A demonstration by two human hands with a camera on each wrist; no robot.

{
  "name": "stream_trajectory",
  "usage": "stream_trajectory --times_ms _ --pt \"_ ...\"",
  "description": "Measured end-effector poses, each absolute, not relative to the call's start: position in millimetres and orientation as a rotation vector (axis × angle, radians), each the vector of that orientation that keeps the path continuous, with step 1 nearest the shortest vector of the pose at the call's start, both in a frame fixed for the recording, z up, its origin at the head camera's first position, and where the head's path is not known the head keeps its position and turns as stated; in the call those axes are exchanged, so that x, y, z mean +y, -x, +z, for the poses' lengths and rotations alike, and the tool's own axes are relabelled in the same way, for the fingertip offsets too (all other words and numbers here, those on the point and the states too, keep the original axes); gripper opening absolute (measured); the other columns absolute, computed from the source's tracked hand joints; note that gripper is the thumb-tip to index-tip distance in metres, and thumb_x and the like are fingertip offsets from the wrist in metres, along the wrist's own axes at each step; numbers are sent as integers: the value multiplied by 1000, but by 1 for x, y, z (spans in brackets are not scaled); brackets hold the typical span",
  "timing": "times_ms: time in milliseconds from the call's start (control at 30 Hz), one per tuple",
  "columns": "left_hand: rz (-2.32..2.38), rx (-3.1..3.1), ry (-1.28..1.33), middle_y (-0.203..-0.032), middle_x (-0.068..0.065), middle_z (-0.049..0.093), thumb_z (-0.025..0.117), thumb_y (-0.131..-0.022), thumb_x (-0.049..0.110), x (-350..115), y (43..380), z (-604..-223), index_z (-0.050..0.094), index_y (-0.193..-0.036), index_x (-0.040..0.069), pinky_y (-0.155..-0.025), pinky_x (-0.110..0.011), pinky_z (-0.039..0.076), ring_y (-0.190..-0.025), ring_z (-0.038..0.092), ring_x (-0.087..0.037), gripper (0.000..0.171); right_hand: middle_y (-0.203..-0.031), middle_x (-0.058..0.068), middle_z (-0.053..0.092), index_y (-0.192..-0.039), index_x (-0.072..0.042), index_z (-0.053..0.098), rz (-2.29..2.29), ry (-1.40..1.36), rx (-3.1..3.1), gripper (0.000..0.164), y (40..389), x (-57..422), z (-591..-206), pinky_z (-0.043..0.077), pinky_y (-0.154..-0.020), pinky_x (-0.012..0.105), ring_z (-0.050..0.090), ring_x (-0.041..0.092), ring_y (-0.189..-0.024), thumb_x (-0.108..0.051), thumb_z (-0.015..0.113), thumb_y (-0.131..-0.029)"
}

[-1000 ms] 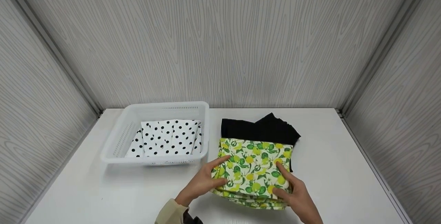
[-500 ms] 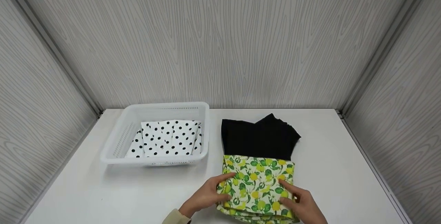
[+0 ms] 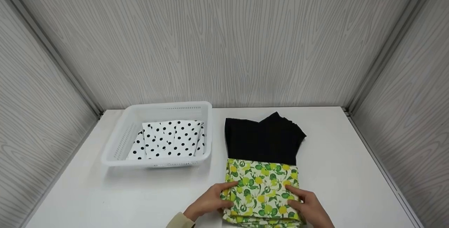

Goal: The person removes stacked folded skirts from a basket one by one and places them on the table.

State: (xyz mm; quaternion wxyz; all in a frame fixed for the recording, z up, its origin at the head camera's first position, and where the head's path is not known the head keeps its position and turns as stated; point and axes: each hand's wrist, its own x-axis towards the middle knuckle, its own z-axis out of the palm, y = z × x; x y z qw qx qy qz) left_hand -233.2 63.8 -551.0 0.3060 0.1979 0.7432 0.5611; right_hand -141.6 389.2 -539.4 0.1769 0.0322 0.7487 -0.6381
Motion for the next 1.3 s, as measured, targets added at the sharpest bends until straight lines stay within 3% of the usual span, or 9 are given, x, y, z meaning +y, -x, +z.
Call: stream_trajectory --times_ms 233,333,433,500,700,867,1000,1133,1300 --pt "1510 2012 -476 -137 -9 61 70 -77 -8 72 246 -559 59 -143 7 -86 -32 54 -101 61 -15 69 -153 27 41 -148 9 40 -1611 -267 2373 59 161 386 -544 47 -74 24 56 22 -104 -13 64 -99" --pt "1503 2038 -482 -137 -9 61 70 -77 -8 76 251 -560 59 -143 6 -92 -37 52 -105 60 -16 69 -154 25 40 -148 7 42 -1583 -348 2413 58 169 385 -545 48 -92 38 50 39 -124 -8 64 -97" --pt "1477 2085 -503 -139 -9 60 71 -77 -6 80 256 -560 59 -143 6 -101 -37 46 -111 55 -15 67 -155 25 36 -148 7 41 -1610 -388 2392 57 176 386 -546 30 -113 58 23 46 -146 -5 63 -97" --pt "1469 2100 -512 -137 -8 62 71 -78 -6 82 257 -560 59 -143 6 -96 -36 48 -102 59 -15 67 -156 27 35 -148 8 41 -1618 -383 2392 56 180 388 -548 24 -114 63 19 50 -146 -3 61 -97" --pt "1508 2072 -498 -127 -6 67 71 -81 -6 83 257 -561 57 -144 5 -71 -27 52 -70 61 -12 66 -156 26 37 -149 5 44 -1528 -365 2485 54 188 391 -550 46 -92 42 48 40 -122 -5 61 -99" --pt "1536 2053 -475 -127 -7 66 72 -82 -5 80 259 -561 58 -144 7 -71 -29 54 -73 64 -14 65 -158 27 32 -150 6 41 -1554 -360 2468 58 192 390 -550 27 -113 61 24 46 -146 -4 62 -97" --pt "1530 2056 -488 -126 -8 65 74 -83 -2 75 261 -562 60 -142 8 -78 -31 55 -82 66 -14 62 -156 28 34 -149 8 43 -1563 -350 2476 58 192 389 -548 15 -115 67 14 51 -147 -3 63 -96" --pt "1520 2087 -524 -119 -9 68 73 -83 -2 66 264 -562 64 -136 5 -78 -33 57 -87 67 -17 54 -153 30 39 -146 8 47 -1529 -356 2531 55 190 388 -545 20 -113 69 21 54 -144 -3 64 -95" --pt "1436 2207 -597 -118 -12 71 70 -84 -1 44 269 -552 67 -129 0 -77 -33 57 -95 69 -19 45 -150 36 37 -145 10 46 -1436 -501 2618 55 191 391 -535 45 -101 58 46 52 -130 -6 61 -95"
